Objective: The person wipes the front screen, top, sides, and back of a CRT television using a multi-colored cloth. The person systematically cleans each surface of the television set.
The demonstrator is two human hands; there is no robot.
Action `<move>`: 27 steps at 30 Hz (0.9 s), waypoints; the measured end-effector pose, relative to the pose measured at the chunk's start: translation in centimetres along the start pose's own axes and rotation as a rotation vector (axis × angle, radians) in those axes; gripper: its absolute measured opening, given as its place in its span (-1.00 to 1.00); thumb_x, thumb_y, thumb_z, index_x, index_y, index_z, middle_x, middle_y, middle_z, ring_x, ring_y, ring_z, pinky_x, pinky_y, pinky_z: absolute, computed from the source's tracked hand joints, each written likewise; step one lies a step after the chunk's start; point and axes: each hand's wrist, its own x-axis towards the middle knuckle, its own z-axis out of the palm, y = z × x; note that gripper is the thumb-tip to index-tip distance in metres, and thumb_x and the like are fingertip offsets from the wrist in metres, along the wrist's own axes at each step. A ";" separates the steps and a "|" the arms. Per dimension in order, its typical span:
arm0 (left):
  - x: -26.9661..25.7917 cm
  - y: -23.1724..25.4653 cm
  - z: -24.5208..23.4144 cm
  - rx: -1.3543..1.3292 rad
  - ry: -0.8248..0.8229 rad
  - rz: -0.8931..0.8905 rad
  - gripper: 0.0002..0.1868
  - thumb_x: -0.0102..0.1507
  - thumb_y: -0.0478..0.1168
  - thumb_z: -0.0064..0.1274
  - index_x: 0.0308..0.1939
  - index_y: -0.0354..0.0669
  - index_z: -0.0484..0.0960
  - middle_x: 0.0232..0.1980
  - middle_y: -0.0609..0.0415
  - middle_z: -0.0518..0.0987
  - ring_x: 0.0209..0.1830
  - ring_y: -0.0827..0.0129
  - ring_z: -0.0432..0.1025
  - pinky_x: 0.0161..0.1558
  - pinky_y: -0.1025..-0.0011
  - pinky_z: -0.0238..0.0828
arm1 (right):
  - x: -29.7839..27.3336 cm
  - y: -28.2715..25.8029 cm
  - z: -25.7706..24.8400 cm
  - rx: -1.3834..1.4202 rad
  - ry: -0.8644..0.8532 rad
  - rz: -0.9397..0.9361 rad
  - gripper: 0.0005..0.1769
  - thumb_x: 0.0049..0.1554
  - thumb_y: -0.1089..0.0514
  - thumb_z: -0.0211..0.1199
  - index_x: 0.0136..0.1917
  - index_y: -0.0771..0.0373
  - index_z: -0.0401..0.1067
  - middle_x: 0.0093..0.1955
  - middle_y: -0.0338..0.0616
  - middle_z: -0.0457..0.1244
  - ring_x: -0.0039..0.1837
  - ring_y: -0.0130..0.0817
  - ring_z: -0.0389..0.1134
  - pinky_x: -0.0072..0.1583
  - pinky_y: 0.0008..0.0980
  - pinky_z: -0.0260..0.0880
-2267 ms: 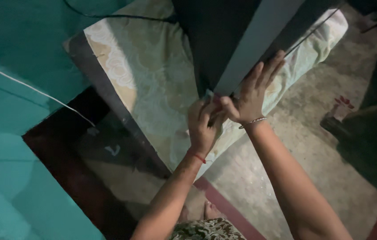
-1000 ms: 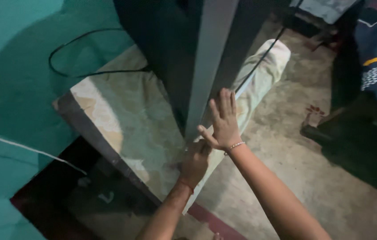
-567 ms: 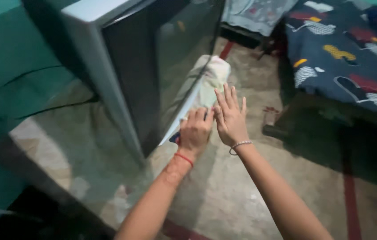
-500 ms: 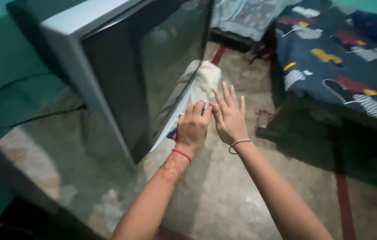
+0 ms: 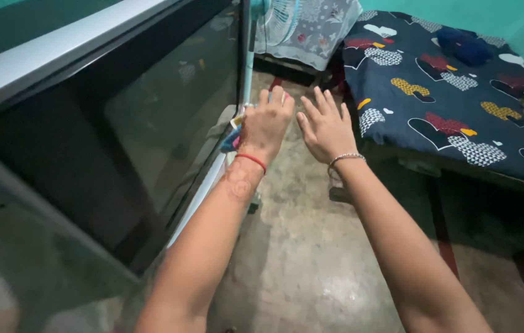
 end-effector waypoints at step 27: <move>20.6 -4.5 18.0 0.085 0.114 0.118 -0.94 0.21 -0.24 0.05 -0.26 -0.03 0.60 -0.03 0.12 0.53 -0.03 0.25 0.47 -0.34 0.22 0.52 | 20.1 16.0 2.2 -0.142 0.124 0.025 -0.37 0.26 -0.21 0.06 0.50 0.06 0.28 0.66 0.03 -0.06 0.66 -0.05 -0.11 0.52 0.18 -0.14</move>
